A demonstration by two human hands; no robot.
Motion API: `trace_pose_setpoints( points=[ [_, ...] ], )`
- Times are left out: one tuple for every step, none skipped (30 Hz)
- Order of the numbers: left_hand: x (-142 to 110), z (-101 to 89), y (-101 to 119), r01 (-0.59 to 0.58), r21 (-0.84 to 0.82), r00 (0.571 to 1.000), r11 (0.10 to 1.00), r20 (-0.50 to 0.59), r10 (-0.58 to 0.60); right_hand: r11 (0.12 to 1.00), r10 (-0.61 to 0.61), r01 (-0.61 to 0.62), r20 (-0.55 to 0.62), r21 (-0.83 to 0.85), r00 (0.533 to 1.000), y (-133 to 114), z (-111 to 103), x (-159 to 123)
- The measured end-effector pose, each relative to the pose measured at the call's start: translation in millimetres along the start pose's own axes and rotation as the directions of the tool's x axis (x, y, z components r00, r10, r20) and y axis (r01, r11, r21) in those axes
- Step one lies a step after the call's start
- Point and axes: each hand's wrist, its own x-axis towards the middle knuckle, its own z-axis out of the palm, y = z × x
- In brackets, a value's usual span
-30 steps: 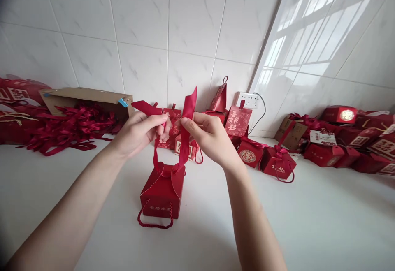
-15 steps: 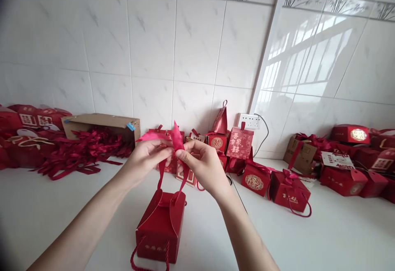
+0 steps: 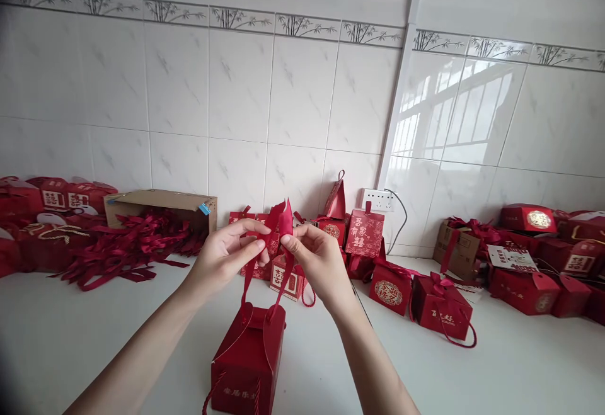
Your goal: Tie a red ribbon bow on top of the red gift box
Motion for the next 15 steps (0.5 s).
trace_pose_setpoints(
  points=[
    [0, 0.9, 2, -0.01, 0.014, 1.0, 1.0, -0.019, 0.01, 1.0, -0.008, 0.008, 0.006, 0.004, 1.0, 0, 0, 0],
    [0, 1.9, 3, -0.024, 0.027, 0.999, 0.999, -0.038, 0.025, 1.0, -0.017, 0.017, 0.015, 0.016, 1.0, -1, 1, -1],
    [-1, 3.2, 5, -0.042, 0.036, 0.997, 0.998, -0.056, 0.044, 0.999, -0.026, 0.026, 0.026, 0.031, 0.999, -1, 1, -2],
    [-1, 4.7, 7, -0.062, 0.044, 0.996, 0.997, -0.064, 0.064, 0.998, -0.034, 0.032, 0.039, 0.045, 0.999, -2, 2, -3],
    [-2, 6.2, 9, -0.083, 0.048, 0.994, 0.995, -0.063, 0.086, 0.998, -0.037, 0.035, 0.052, 0.052, 0.998, -3, 3, -3],
    [-3, 7.7, 11, -0.099, 0.046, 0.993, 0.994, -0.052, 0.101, 0.998, -0.037, 0.034, 0.062, 0.05, 0.997, -4, 5, -4],
    [-4, 9.2, 13, -0.108, 0.04, 0.993, 0.993, -0.034, 0.109, 0.999, -0.036, 0.033, 0.066, 0.039, 0.997, -5, 6, -5],
    [-6, 10.4, 15, -0.109, 0.033, 0.994, 0.993, -0.016, 0.11, 0.999, -0.035, 0.034, 0.064, 0.021, 0.997, -6, 7, -6],
    [-7, 11.3, 17, -0.104, 0.027, 0.995, 0.994, -0.002, 0.104, 0.999, -0.037, 0.037, 0.062, 0.0, 0.997, -6, 8, -7],
    [-8, 11.8, 18, -0.091, 0.026, 0.996, 0.995, 0.003, 0.091, 0.999, -0.04, 0.042, 0.065, -0.02, 0.997, -7, 10, -9],
    [-9, 11.9, 19, -0.075, 0.027, 0.997, 0.997, 0.003, 0.075, 0.998, -0.049, 0.052, 0.074, -0.039, 0.996, -8, 11, -10],
    [-9, 11.6, 19, -0.056, 0.03, 0.998, 0.998, 0.003, 0.056, 0.996, -0.061, 0.066, 0.084, -0.055, 0.995, -9, 12, -12],
    [-10, 11.0, 19, -0.037, 0.028, 0.999, 0.999, 0.006, 0.036, 0.994, -0.078, 0.084, 0.09, -0.07, 0.993, -10, 13, -14],
    [-10, 10.2, 19, -0.017, 0.015, 1.0, 1.0, 0.016, 0.016, 0.991, -0.098, 0.106, 0.09, -0.087, 0.991, -11, 14, -15],
    [-10, 9.5, 19, 0.004, -0.01, 0.999, 1.0, 0.032, -0.004, 0.986, -0.12, 0.128, 0.082, -0.103, 0.989, -12, 14, -16]
  ],
)
